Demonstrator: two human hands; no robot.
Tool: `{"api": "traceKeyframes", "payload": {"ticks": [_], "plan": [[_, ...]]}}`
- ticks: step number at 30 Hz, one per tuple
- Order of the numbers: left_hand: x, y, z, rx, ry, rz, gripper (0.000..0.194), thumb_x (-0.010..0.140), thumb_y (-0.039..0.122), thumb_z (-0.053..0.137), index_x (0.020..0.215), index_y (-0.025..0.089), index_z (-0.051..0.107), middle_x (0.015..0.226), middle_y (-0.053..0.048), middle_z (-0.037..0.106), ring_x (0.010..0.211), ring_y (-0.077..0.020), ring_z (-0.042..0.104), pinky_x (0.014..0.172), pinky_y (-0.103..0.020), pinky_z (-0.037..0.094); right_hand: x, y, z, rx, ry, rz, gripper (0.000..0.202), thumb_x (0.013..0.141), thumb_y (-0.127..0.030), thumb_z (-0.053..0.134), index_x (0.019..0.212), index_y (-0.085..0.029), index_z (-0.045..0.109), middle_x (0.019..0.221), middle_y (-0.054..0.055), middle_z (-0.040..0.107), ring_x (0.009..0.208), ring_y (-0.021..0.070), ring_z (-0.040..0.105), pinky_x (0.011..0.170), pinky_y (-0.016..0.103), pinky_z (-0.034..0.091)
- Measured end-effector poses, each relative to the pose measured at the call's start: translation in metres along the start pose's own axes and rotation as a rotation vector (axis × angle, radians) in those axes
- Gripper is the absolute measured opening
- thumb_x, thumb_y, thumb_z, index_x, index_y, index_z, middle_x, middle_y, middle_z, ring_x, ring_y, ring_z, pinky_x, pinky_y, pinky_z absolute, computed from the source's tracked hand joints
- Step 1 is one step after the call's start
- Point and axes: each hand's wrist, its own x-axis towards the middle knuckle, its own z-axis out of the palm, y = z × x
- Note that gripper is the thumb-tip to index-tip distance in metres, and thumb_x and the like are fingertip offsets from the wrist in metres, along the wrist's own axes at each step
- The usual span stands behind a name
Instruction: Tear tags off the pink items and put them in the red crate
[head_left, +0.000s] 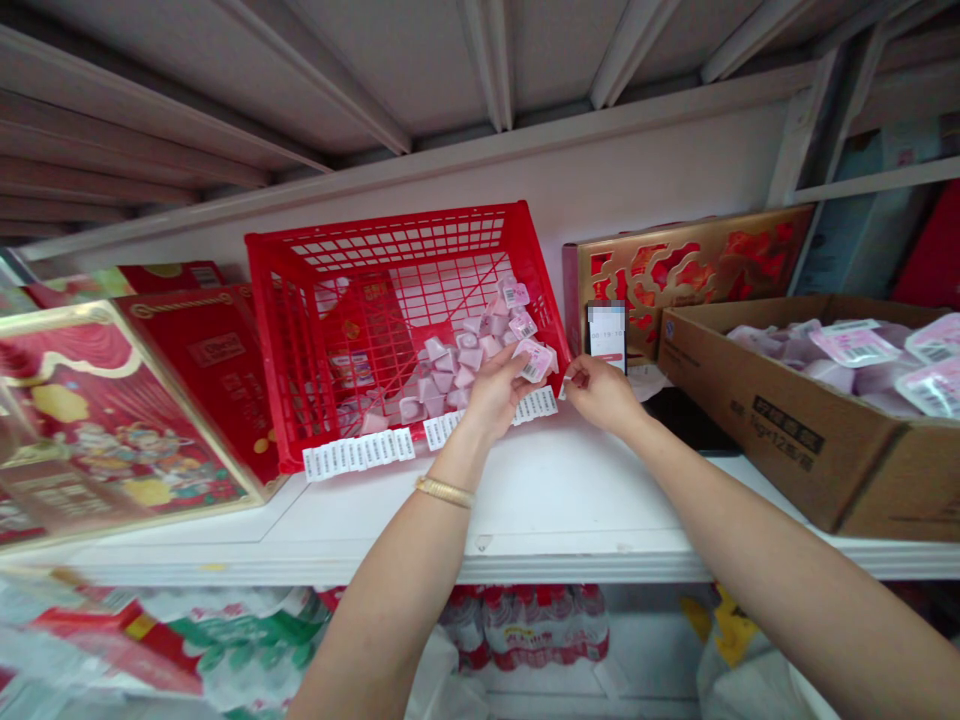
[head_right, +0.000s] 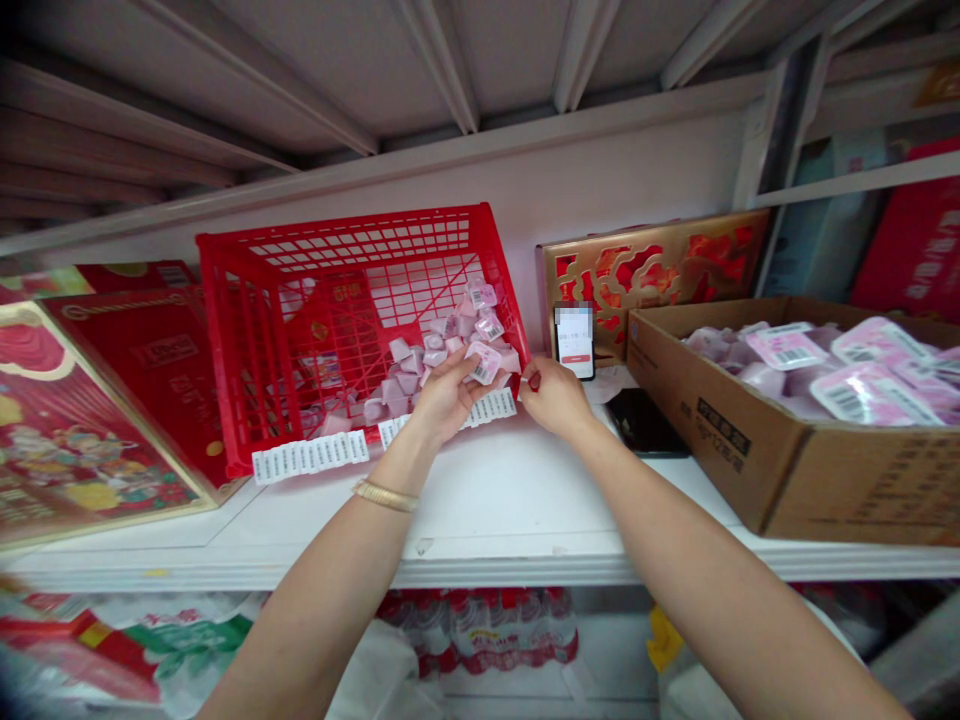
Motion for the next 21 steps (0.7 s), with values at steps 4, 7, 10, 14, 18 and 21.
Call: {"api": "traceKeyframes", "payload": {"ticks": [4,7,10,14,18,21], "plan": [[0.002,-0.003,-0.002,0.082,0.008,0.059,0.012,0.073,0.014,0.067,0.084,0.015,0.064,0.077,-0.001,0.069,0.067,-0.0111,0.064,0.072,-0.030,0.057,0.008,-0.002,-0.004,0.398,0.154,0.158,0.005,0.065,-0.021,0.058,0.070,-0.021,0.056,0.059,-0.003,0.057,0.057,0.0135,0.051,0.058,0.027,0.039],[0.001,-0.007,-0.001,0.132,0.001,0.060,0.017,0.070,0.016,0.069,0.086,0.017,0.063,0.077,0.000,0.068,0.066,-0.0126,0.065,0.066,-0.030,0.057,0.013,-0.007,-0.010,0.796,0.220,0.297,0.009,0.060,-0.024,0.063,0.066,-0.021,0.056,0.057,-0.004,0.057,0.055,0.0110,0.050,0.056,0.025,0.039],[-0.001,-0.010,0.001,0.173,-0.028,0.041,0.022,0.069,0.016,0.069,0.091,0.016,0.067,0.082,-0.001,0.069,0.068,-0.0137,0.066,0.065,-0.030,0.057,0.013,-0.012,-0.017,1.092,0.175,0.394,0.017,0.056,-0.028,0.070,0.065,-0.021,0.057,0.059,-0.004,0.058,0.056,0.0093,0.051,0.054,0.023,0.040],[-0.002,-0.015,0.004,0.173,-0.018,0.031,0.021,0.066,0.016,0.070,0.088,0.014,0.071,0.087,-0.004,0.072,0.077,-0.0162,0.067,0.075,-0.034,0.058,0.010,-0.015,-0.019,1.267,0.059,0.495,0.025,0.051,-0.027,0.077,0.068,-0.021,0.059,0.060,-0.005,0.058,0.057,0.0089,0.053,0.052,0.021,0.042],[-0.003,-0.018,0.006,0.145,-0.025,0.025,0.020,0.064,0.014,0.070,0.084,0.013,0.072,0.088,-0.005,0.073,0.084,-0.0187,0.068,0.084,-0.039,0.057,0.007,-0.016,-0.015,1.280,-0.028,0.517,0.027,0.053,-0.028,0.080,0.070,-0.022,0.060,0.062,-0.004,0.059,0.060,0.0109,0.055,0.054,0.023,0.043],[-0.005,-0.018,0.008,0.138,-0.041,0.018,0.022,0.064,0.013,0.071,0.086,0.013,0.072,0.087,-0.005,0.074,0.086,-0.0201,0.068,0.087,-0.043,0.055,0.005,-0.015,-0.012,1.235,-0.077,0.481,0.028,0.055,-0.032,0.080,0.072,-0.023,0.060,0.063,-0.003,0.060,0.061,0.0126,0.056,0.056,0.026,0.044]]}}
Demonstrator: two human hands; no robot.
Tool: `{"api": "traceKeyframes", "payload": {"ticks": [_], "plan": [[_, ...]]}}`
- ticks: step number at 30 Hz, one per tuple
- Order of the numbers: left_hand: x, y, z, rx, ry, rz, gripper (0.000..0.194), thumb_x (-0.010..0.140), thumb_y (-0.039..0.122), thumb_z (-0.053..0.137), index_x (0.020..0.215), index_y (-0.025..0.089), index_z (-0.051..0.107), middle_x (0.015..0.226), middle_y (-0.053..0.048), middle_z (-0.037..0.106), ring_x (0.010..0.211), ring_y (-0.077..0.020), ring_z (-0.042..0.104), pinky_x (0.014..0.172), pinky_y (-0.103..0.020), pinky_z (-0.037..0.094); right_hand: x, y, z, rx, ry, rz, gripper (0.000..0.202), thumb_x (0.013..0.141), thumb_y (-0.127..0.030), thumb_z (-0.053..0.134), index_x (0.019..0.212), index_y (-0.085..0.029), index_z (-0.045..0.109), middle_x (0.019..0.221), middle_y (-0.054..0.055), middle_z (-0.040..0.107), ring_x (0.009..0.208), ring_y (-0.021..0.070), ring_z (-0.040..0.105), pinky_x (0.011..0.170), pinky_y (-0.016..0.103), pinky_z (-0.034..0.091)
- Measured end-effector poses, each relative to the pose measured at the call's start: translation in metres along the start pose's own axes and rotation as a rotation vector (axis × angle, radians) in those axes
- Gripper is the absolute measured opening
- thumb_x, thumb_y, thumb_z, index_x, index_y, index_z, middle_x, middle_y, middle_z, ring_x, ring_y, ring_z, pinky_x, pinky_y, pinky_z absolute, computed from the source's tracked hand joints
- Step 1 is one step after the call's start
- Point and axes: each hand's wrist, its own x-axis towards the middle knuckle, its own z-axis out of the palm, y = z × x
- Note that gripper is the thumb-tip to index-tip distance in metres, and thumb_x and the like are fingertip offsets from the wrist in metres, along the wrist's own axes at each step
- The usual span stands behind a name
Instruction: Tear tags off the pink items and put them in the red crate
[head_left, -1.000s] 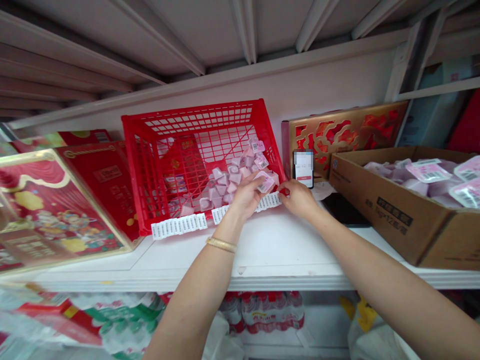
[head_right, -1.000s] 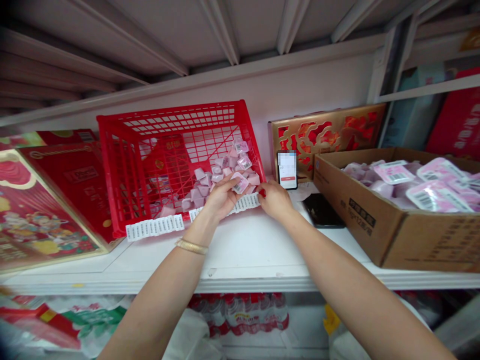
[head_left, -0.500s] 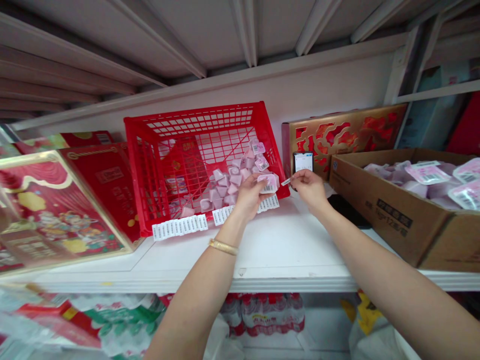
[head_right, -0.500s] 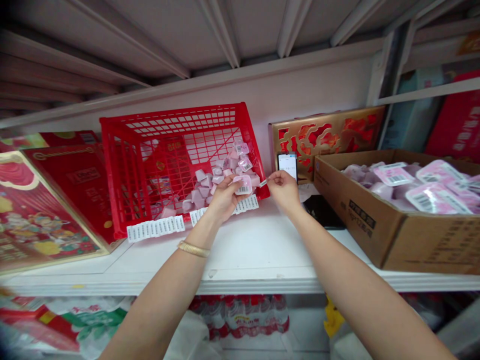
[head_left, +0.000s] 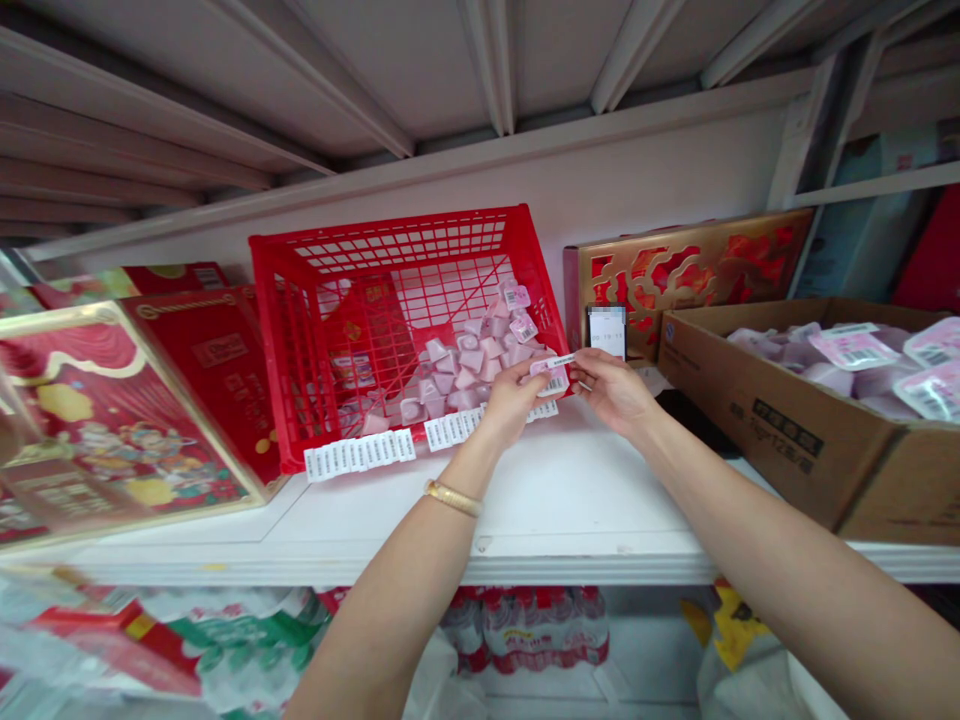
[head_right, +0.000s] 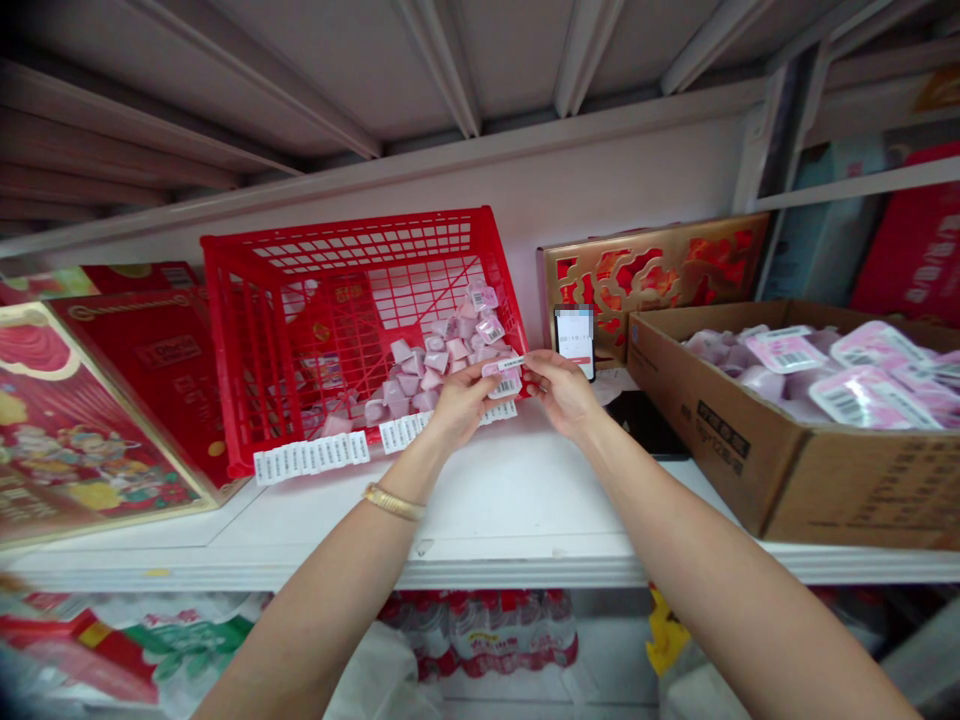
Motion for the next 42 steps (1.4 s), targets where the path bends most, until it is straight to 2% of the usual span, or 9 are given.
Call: {"api": "traceKeyframes", "payload": {"ticks": [5,11,16,23,27,34,42], "plan": [[-0.0009,-0.0022,0.0019,0.003,0.002,-0.001,0.024,0.065,0.013,0.072,0.089,0.013,0.073,0.087,-0.005,0.074,0.087,-0.0213,0.069,0.088,-0.045,0.055,-0.0009,0.0021,0.0011,-0.062,-0.028,-0.013,0.032,0.054,-0.038,0.081,0.073,-0.023,0.060,0.065,-0.003,0.061,0.063,0.0135,0.057,0.059,0.027,0.044],[0.0002,-0.0059,0.0020,0.010,0.006,0.007,0.025,0.068,0.016,0.072,0.093,0.013,0.073,0.090,-0.006,0.074,0.083,-0.0197,0.070,0.087,-0.044,0.056,-0.0043,0.0005,0.0058,0.017,0.030,0.028,0.035,0.046,-0.032,0.086,0.069,-0.022,0.062,0.065,-0.005,0.063,0.063,0.0106,0.056,0.058,0.023,0.044],[0.0005,-0.0064,0.0017,0.006,0.015,0.012,0.025,0.067,0.016,0.073,0.092,0.013,0.074,0.088,-0.005,0.075,0.081,-0.0190,0.070,0.085,-0.042,0.057,-0.0033,0.0010,0.0048,-0.046,0.021,-0.004,0.032,0.049,-0.034,0.084,0.068,-0.021,0.061,0.064,-0.004,0.062,0.062,0.0113,0.056,0.061,0.025,0.045],[0.0011,-0.0074,0.0026,-0.008,0.024,0.034,0.026,0.066,0.019,0.074,0.092,0.013,0.075,0.087,-0.005,0.075,0.078,-0.0183,0.070,0.084,-0.041,0.057,-0.0036,-0.0008,0.0034,-0.113,0.052,-0.044,0.039,0.052,-0.039,0.082,0.084,-0.023,0.066,0.072,-0.003,0.065,0.066,0.0124,0.058,0.063,0.027,0.045],[0.0001,-0.0076,0.0048,0.012,0.029,0.012,0.023,0.067,0.019,0.074,0.089,0.013,0.075,0.082,-0.004,0.074,0.075,-0.0168,0.069,0.082,-0.039,0.057,-0.0047,-0.0023,0.0035,-0.153,0.002,-0.068,0.033,0.055,-0.043,0.078,0.076,-0.023,0.063,0.069,-0.004,0.063,0.064,0.0123,0.057,0.063,0.027,0.045],[-0.0022,-0.0065,0.0052,0.046,-0.005,-0.030,0.016,0.071,0.018,0.071,0.086,0.013,0.074,0.072,-0.002,0.072,0.068,-0.0139,0.068,0.075,-0.032,0.058,-0.0047,0.0003,0.0053,-0.179,-0.019,-0.064,0.031,0.050,-0.037,0.080,0.068,-0.020,0.061,0.066,-0.002,0.063,0.062,0.0123,0.056,0.063,0.028,0.046],[-0.0024,-0.0063,0.0044,0.044,-0.010,-0.051,0.013,0.074,0.020,0.069,0.085,0.015,0.074,0.076,-0.004,0.073,0.076,-0.0167,0.070,0.077,-0.035,0.059,-0.0043,0.0005,0.0044,-0.204,-0.040,-0.052,0.026,0.053,-0.037,0.075,0.066,-0.021,0.060,0.063,-0.002,0.061,0.062,0.0131,0.055,0.062,0.028,0.045]]}}
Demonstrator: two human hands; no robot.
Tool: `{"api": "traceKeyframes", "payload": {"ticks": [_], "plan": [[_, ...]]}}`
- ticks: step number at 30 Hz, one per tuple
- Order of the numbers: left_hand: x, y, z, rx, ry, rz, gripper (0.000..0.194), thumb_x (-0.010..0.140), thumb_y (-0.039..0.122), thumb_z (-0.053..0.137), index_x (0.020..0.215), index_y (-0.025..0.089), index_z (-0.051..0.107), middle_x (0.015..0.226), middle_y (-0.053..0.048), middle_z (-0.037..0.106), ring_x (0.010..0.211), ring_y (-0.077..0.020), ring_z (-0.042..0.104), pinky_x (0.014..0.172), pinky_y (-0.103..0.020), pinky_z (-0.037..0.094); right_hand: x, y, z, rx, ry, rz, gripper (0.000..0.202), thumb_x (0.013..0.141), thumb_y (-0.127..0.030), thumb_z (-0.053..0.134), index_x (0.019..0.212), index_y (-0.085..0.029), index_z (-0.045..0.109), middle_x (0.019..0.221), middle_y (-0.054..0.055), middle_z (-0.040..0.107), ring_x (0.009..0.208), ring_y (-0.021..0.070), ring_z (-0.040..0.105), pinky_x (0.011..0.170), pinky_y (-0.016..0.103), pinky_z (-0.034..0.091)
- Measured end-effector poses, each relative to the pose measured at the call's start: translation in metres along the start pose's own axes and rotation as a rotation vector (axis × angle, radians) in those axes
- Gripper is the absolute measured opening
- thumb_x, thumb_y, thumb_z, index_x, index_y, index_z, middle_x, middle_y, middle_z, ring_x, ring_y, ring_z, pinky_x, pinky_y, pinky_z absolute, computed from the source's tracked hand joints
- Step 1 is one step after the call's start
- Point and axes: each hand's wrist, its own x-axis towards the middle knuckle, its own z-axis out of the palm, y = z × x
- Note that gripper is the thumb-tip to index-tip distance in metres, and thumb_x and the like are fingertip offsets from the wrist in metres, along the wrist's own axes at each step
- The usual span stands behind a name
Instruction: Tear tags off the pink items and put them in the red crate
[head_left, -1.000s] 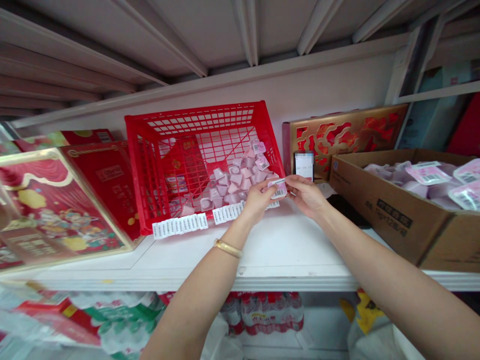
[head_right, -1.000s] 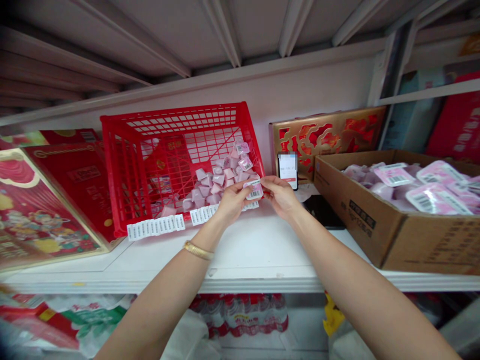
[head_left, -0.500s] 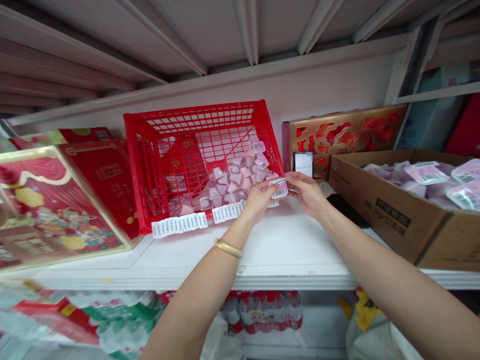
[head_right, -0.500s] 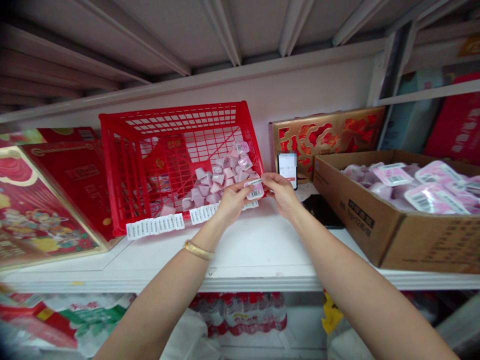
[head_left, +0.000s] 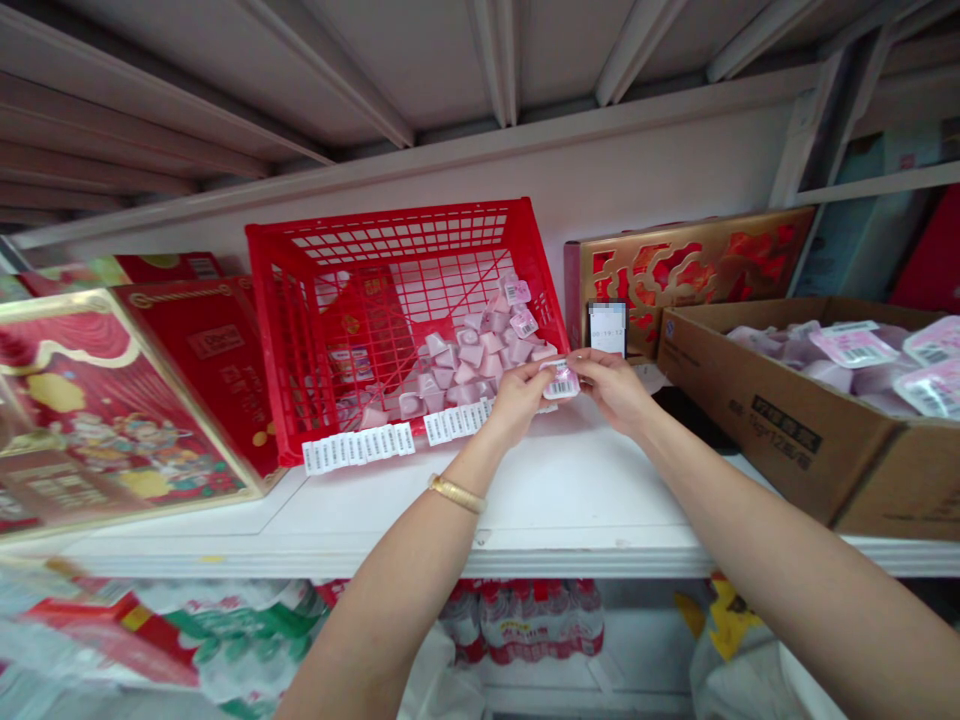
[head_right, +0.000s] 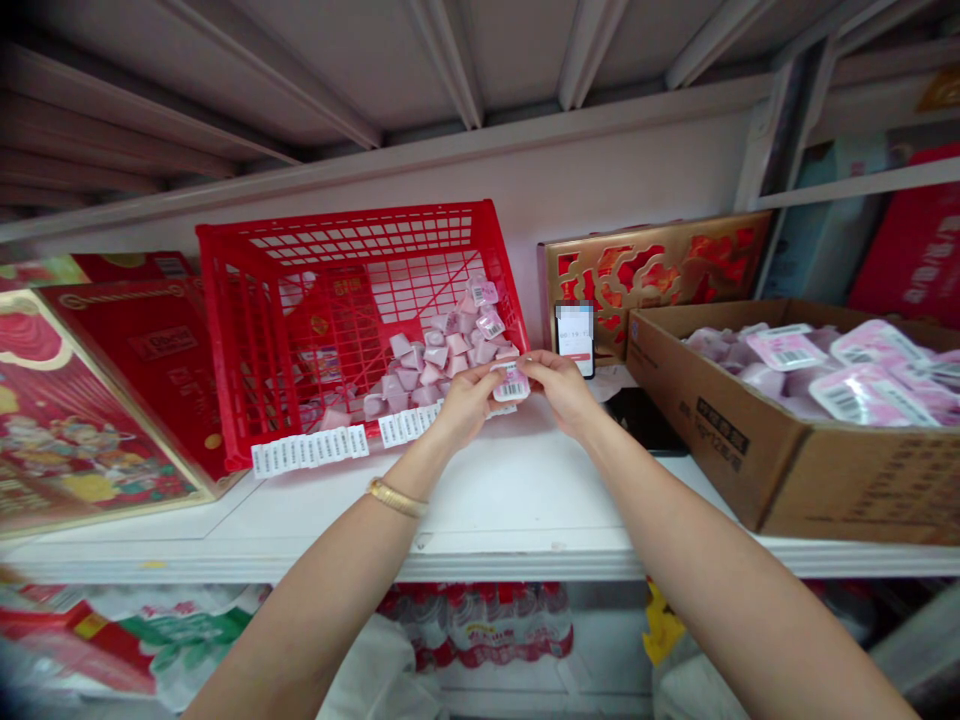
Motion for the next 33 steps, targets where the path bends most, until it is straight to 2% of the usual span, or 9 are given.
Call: {"api": "traceKeyframes", "payload": {"ticks": [5,10,13,16,20,23,27,30,33], "plan": [[0.000,-0.001,-0.001,0.013,-0.009,0.002,0.014,0.075,0.022,0.069,0.087,0.016,0.073,0.076,-0.003,0.073,0.073,-0.0149,0.069,0.072,-0.031,0.060,0.000,0.001,-0.001,-0.012,-0.018,-0.019,0.028,0.055,-0.040,0.075,0.067,-0.021,0.058,0.063,-0.003,0.059,0.060,0.0131,0.055,0.061,0.028,0.044],[0.001,0.001,-0.002,0.071,-0.009,0.043,0.022,0.075,0.024,0.069,0.095,0.016,0.073,0.075,-0.003,0.072,0.061,-0.0122,0.065,0.054,-0.023,0.057,-0.003,-0.001,0.004,-0.037,-0.029,-0.041,0.040,0.047,-0.042,0.083,0.071,-0.020,0.060,0.065,-0.002,0.064,0.061,0.0127,0.056,0.059,0.026,0.043],[0.002,0.003,-0.002,0.111,0.000,0.076,0.025,0.074,0.026,0.070,0.096,0.015,0.073,0.074,-0.003,0.072,0.060,-0.0126,0.065,0.048,-0.020,0.054,-0.003,-0.004,0.007,-0.063,-0.005,-0.059,0.042,0.046,-0.043,0.083,0.072,-0.020,0.060,0.064,-0.003,0.064,0.060,0.0123,0.055,0.058,0.026,0.043],[0.003,0.007,-0.001,0.143,0.043,0.139,0.026,0.071,0.025,0.074,0.095,0.015,0.074,0.074,-0.002,0.072,0.059,-0.0111,0.064,0.045,-0.016,0.051,-0.002,-0.012,0.010,-0.113,0.053,-0.125,0.037,0.051,-0.043,0.080,0.071,-0.020,0.058,0.062,-0.004,0.062,0.057,0.0116,0.053,0.057,0.026,0.042],[0.002,0.020,0.008,0.138,0.088,0.200,0.031,0.066,0.027,0.079,0.094,0.015,0.074,0.077,-0.002,0.073,0.052,-0.0102,0.063,0.045,-0.018,0.050,-0.010,-0.037,0.011,-0.331,0.090,-0.322,0.024,0.063,-0.038,0.071,0.072,-0.020,0.058,0.061,-0.004,0.057,0.055,0.0114,0.050,0.055,0.025,0.039],[-0.005,0.034,0.023,0.118,0.034,0.233,0.038,0.063,0.032,0.082,0.095,0.014,0.074,0.077,-0.003,0.073,0.053,-0.0107,0.064,0.051,-0.021,0.054,-0.028,-0.066,0.008,-0.572,0.114,-0.460,0.016,0.071,-0.034,0.066,0.074,-0.020,0.059,0.062,-0.003,0.058,0.057,0.0113,0.050,0.055,0.025,0.038],[-0.013,0.049,0.053,0.122,-0.100,0.213,0.043,0.064,0.036,0.082,0.099,0.014,0.074,0.080,-0.004,0.074,0.055,-0.0102,0.065,0.058,-0.024,0.057,-0.051,-0.112,-0.006,-0.853,0.158,-0.514,0.012,0.074,-0.030,0.064,0.076,-0.019,0.061,0.063,-0.003,0.061,0.056,0.0099,0.050,0.055,0.023,0.036],[-0.005,0.053,0.087,0.107,-0.162,0.196,0.039,0.068,0.033,0.080,0.102,0.015,0.073,0.086,-0.004,0.074,0.059,-0.0102,0.066,0.063,-0.025,0.057,-0.052,-0.144,-0.026,-1.000,0.205,-0.521,0.012,0.072,-0.028,0.066,0.075,-0.017,0.063,0.064,-0.002,0.062,0.056,0.0107,0.053,0.057,0.024,0.038],[0.017,0.052,0.127,0.050,-0.192,0.161,0.030,0.073,0.024,0.077,0.101,0.015,0.072,0.088,-0.005,0.074,0.066,-0.0104,0.067,0.072,-0.027,0.057,-0.038,-0.171,-0.057,-1.095,0.301,-0.485,0.014,0.071,-0.028,0.067,0.077,-0.015,0.064,0.067,0.002,0.064,0.060,0.0136,0.056,0.061,0.027,0.042]]}}
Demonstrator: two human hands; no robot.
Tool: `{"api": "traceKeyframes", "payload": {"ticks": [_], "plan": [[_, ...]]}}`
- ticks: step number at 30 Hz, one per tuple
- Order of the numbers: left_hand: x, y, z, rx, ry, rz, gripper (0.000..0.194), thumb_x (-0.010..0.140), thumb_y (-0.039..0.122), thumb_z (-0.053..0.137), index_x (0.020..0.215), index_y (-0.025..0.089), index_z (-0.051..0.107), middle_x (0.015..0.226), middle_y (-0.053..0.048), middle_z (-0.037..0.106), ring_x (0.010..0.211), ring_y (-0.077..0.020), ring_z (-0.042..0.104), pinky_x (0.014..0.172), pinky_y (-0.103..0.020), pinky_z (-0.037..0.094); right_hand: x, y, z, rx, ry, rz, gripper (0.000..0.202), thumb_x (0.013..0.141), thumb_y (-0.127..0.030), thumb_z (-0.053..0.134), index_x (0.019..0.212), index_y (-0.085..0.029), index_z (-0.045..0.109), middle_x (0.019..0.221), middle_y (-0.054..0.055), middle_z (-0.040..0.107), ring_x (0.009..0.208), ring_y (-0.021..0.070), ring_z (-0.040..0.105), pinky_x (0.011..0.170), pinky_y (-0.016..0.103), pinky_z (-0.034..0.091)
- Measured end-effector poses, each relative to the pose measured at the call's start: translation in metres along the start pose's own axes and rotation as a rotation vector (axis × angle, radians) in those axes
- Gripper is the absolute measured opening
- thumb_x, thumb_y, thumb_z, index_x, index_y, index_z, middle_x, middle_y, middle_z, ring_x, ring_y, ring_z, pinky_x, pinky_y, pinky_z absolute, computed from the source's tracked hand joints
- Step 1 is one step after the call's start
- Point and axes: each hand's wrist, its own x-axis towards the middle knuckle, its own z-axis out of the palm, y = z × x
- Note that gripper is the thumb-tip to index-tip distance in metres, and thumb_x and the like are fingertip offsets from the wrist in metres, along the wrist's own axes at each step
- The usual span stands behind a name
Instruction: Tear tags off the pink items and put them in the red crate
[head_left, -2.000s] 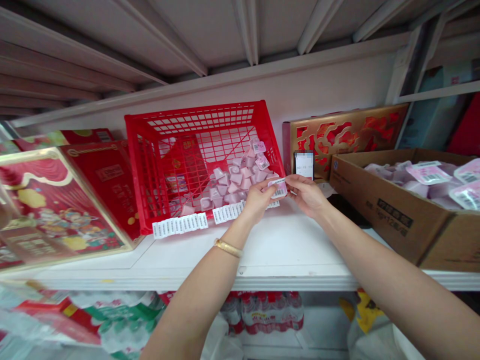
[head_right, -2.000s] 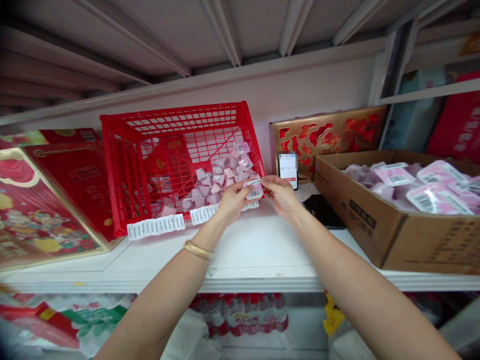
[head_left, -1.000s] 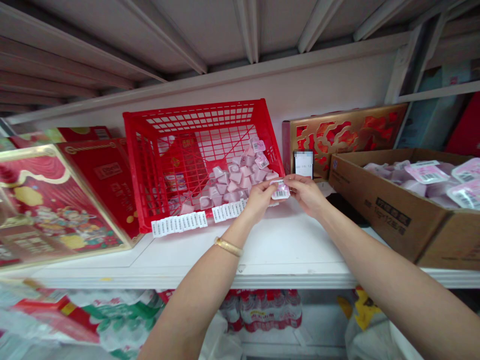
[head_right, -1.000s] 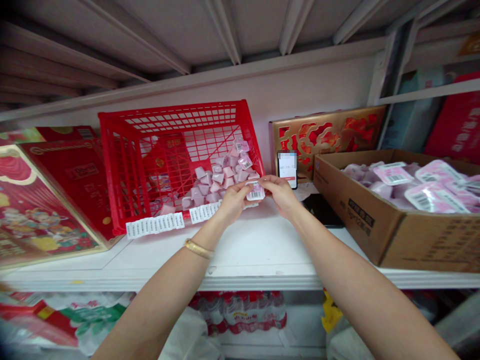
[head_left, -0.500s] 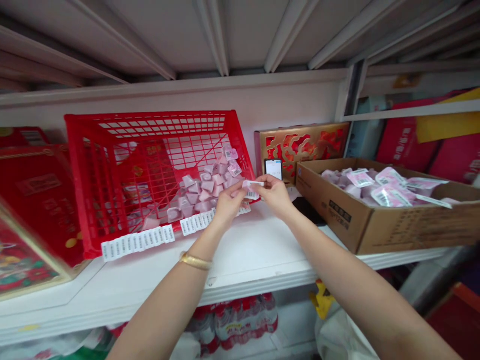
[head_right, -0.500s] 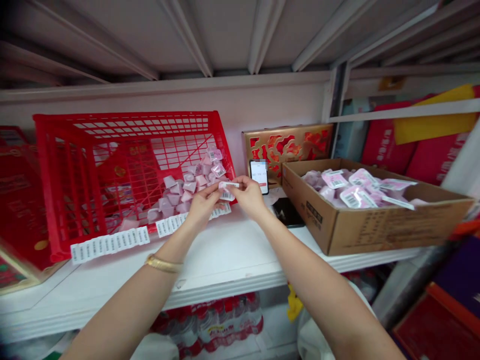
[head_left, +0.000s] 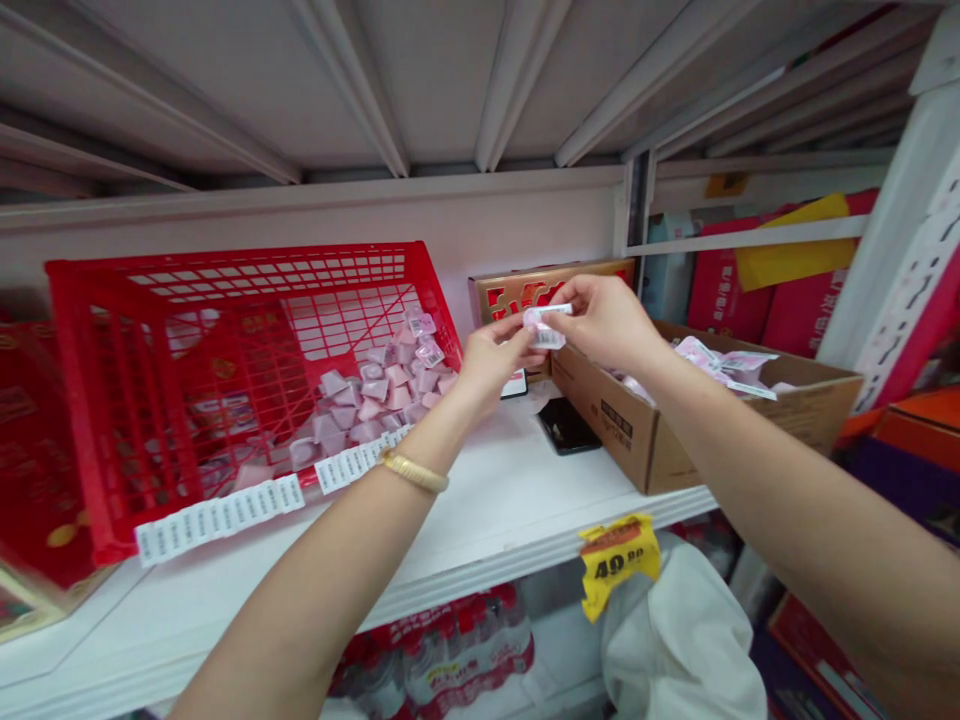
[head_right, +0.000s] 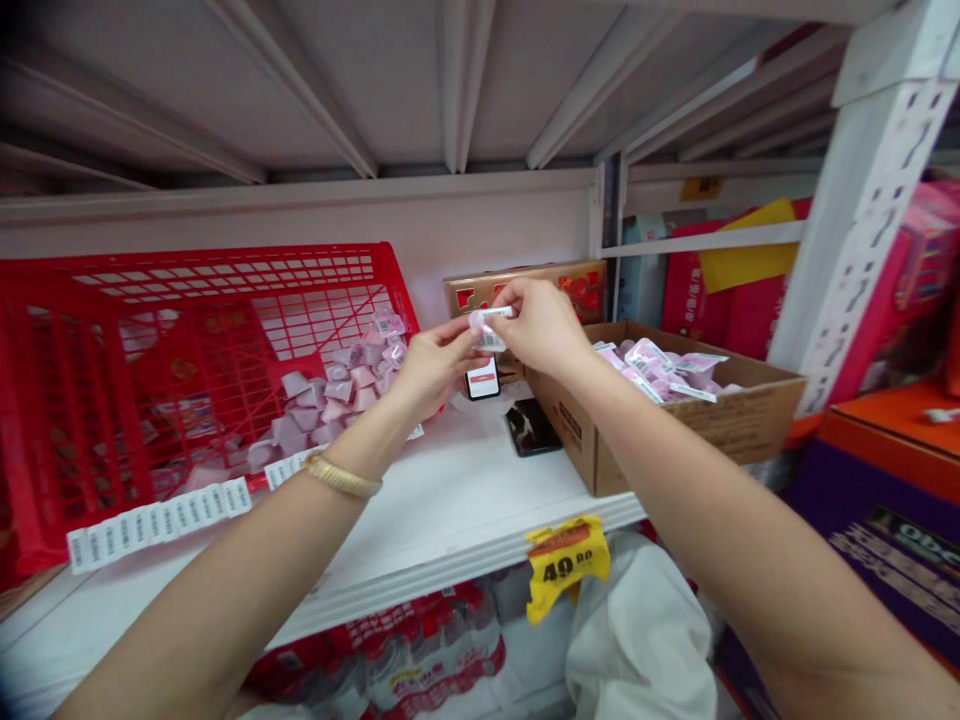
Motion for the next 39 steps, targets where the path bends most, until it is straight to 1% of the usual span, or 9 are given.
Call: {"api": "traceKeyframes", "payload": {"ticks": [4,8,11,15,21,25,33,36,39], "plan": [[0.038,-0.014,0.041,-0.081,-0.068,-0.091,0.037,0.079,0.013,0.067,0.116,0.014,0.066,0.098,-0.007,0.073,0.083,-0.0108,0.068,0.089,-0.029,0.052,0.028,0.036,-0.029,-0.208,0.058,0.127,0.022,0.070,-0.028,0.069,0.087,-0.014,0.065,0.073,0.007,0.063,0.076,0.0233,0.062,0.075,0.041,0.047],[0.045,-0.037,0.048,0.119,-0.057,-0.120,0.048,0.079,0.012,0.061,0.127,0.014,0.059,0.104,-0.008,0.072,0.087,-0.0126,0.066,0.087,-0.029,0.051,0.024,0.045,-0.037,-0.468,0.131,0.131,0.049,0.063,-0.025,0.077,0.109,-0.014,0.063,0.094,0.015,0.062,0.096,0.0359,0.061,0.087,0.055,0.044],[0.030,-0.051,0.027,0.318,-0.061,-0.014,0.042,0.076,0.009,0.058,0.117,0.013,0.067,0.105,-0.009,0.073,0.085,-0.0146,0.066,0.084,-0.029,0.052,0.005,0.028,-0.020,-0.511,0.043,-0.009,0.046,0.074,-0.030,0.068,0.116,-0.014,0.063,0.099,0.017,0.063,0.101,0.0354,0.060,0.087,0.052,0.046],[0.007,-0.047,-0.027,0.441,-0.018,0.059,0.038,0.072,0.008,0.057,0.107,0.013,0.072,0.098,-0.008,0.074,0.072,-0.0135,0.065,0.073,-0.027,0.053,-0.020,0.000,0.026,-0.347,-0.022,-0.132,0.035,0.079,-0.029,0.061,0.112,-0.019,0.065,0.100,0.011,0.068,0.094,0.0269,0.064,0.086,0.042,0.048],[0.001,-0.027,-0.134,0.690,0.375,0.051,0.034,0.073,0.010,0.056,0.103,0.014,0.073,0.087,-0.006,0.074,0.067,-0.0132,0.064,0.068,-0.025,0.053,-0.037,-0.005,0.103,-0.185,-0.163,-0.126,0.021,0.082,-0.023,0.056,0.099,-0.022,0.069,0.094,0.005,0.072,0.087,0.0216,0.065,0.078,0.032,0.047],[0.000,-0.031,-0.179,0.966,0.446,-0.028,0.037,0.072,0.010,0.059,0.106,0.013,0.072,0.090,-0.008,0.074,0.079,-0.0188,0.068,0.078,-0.030,0.053,-0.047,0.004,0.144,-0.171,-0.229,-0.092,0.023,0.082,-0.019,0.053,0.098,-0.021,0.070,0.096,0.006,0.070,0.087,0.0211,0.065,0.075,0.031,0.046],[-0.003,-0.035,-0.181,1.263,0.255,-0.129,0.057,0.074,0.013,0.063,0.131,0.014,0.056,0.123,-0.014,0.066,0.114,-0.0245,0.061,0.095,-0.031,0.046,-0.063,0.020,0.178,-0.128,-0.195,-0.149,0.025,0.084,-0.019,0.051,0.100,-0.020,0.070,0.092,0.008,0.065,0.088,0.0215,0.061,0.078,0.031,0.045],[0.006,-0.034,-0.176,1.354,0.168,-0.148,0.062,0.078,0.014,0.060,0.139,0.013,0.047,0.127,-0.016,0.063,0.116,-0.0243,0.060,0.096,-0.031,0.045,-0.064,0.023,0.180,-0.119,-0.190,-0.138,0.027,0.084,-0.018,0.050,0.103,-0.020,0.070,0.092,0.008,0.065,0.089,0.0218,0.060,0.079,0.031,0.045],[0.016,-0.036,-0.174,1.284,0.165,-0.107,0.056,0.076,0.010,0.059,0.132,0.013,0.055,0.122,-0.014,0.066,0.108,-0.0237,0.064,0.094,-0.031,0.046,-0.066,0.026,0.182,-0.104,-0.203,-0.110,0.028,0.083,-0.017,0.050,0.102,-0.020,0.070,0.092,0.007,0.064,0.087,0.0209,0.060,0.078,0.031,0.045]]}}
